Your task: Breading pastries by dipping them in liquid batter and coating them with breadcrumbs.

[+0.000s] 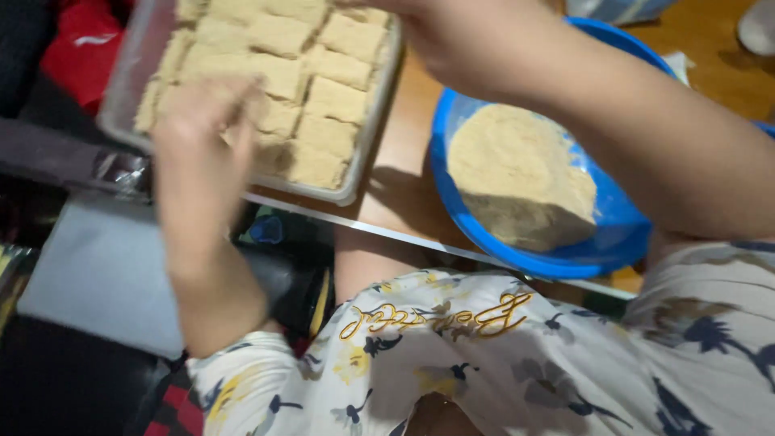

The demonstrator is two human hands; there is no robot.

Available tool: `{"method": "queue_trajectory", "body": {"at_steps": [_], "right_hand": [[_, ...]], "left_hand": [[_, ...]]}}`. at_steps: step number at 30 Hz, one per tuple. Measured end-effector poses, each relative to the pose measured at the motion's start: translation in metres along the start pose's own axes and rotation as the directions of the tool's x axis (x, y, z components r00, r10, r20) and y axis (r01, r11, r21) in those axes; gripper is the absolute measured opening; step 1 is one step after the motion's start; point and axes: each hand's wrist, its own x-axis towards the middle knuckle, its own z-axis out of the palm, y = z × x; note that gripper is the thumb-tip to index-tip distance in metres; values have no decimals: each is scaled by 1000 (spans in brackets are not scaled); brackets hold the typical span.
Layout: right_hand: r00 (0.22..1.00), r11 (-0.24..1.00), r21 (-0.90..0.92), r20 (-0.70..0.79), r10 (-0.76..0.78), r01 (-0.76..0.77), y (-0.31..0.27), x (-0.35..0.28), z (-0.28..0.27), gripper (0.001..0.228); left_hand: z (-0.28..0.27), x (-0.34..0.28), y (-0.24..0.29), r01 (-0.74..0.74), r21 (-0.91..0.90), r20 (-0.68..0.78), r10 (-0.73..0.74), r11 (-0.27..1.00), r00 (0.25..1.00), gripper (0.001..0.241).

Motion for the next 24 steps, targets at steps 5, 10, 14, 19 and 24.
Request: {"method": "queue_trajectory", "body": {"at_steps": [5,10,14,19,24], "right_hand": [[966,985,-24,-193,-170,169,26,-128,-20,39],[951,990,-22,-281,129,-141,61,-226,18,37],[796,895,18,-450,405,-445,69,-272,52,23],[609,668,129,-313,729,-733,86,-295,79,12],[760,828,68,-361,541,-557,98,-309,91,32]], "left_hand": [[67,-8,101,-130,-283,57,152,950,987,27],[154,11,139,-236,-516,188,378,823,906,46],[204,18,149,-270,-572,240,473,775,848,42],[212,30,161,-144,-294,543,289,945,789,16],[228,22,151,-232,-320,448,363,918,817,13]]}}
